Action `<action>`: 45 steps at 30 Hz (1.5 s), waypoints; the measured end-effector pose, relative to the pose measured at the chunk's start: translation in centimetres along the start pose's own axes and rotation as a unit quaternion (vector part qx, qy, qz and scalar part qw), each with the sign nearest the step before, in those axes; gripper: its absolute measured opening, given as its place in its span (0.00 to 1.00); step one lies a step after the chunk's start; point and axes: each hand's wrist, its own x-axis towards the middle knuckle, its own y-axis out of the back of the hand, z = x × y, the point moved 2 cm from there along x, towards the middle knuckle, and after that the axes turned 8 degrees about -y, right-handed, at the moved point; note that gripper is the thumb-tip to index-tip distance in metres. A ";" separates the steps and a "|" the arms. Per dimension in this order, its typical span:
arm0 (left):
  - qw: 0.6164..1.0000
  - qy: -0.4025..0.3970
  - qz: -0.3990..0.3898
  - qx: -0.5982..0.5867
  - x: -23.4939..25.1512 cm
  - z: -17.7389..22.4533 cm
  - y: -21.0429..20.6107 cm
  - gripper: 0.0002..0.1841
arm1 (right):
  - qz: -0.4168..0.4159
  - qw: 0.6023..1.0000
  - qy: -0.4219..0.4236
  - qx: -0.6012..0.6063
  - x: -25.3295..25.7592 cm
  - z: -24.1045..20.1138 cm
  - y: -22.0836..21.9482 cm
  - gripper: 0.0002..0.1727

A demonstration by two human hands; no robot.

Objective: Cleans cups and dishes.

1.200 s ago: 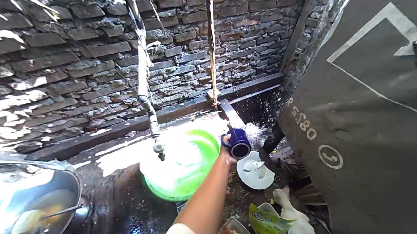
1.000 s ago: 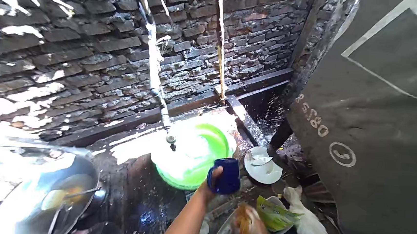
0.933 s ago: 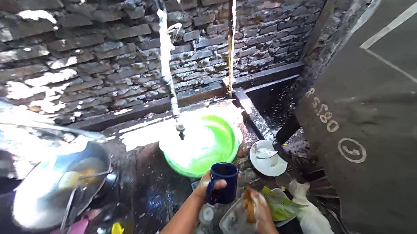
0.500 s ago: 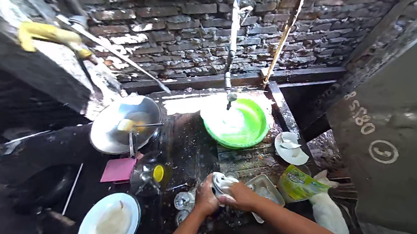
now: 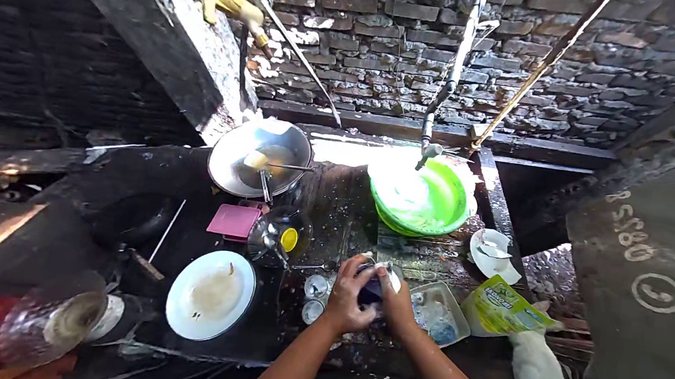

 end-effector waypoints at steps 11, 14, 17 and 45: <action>0.957 0.179 0.136 -0.183 -1.9 0.2 -0.1 0.26 | -0.089 0.951 -0.271 0.120 -1.2 -3.4 -1.1 0.30; 0.950 0.168 0.152 -0.216 -2.9 0.3 0.0 0.37 | -0.037 0.973 -0.204 0.100 -1.4 -3.7 -1.8 0.22; 0.843 0.320 0.115 -0.417 -1.6 -0.2 2.0 0.23 | -0.027 0.971 0.196 -0.133 -2.6 -0.6 -2.4 0.31; 0.800 0.428 0.096 -0.410 -3.5 -0.6 3.7 0.19 | -0.099 0.936 0.185 -0.282 -6.7 -0.4 -4.9 0.25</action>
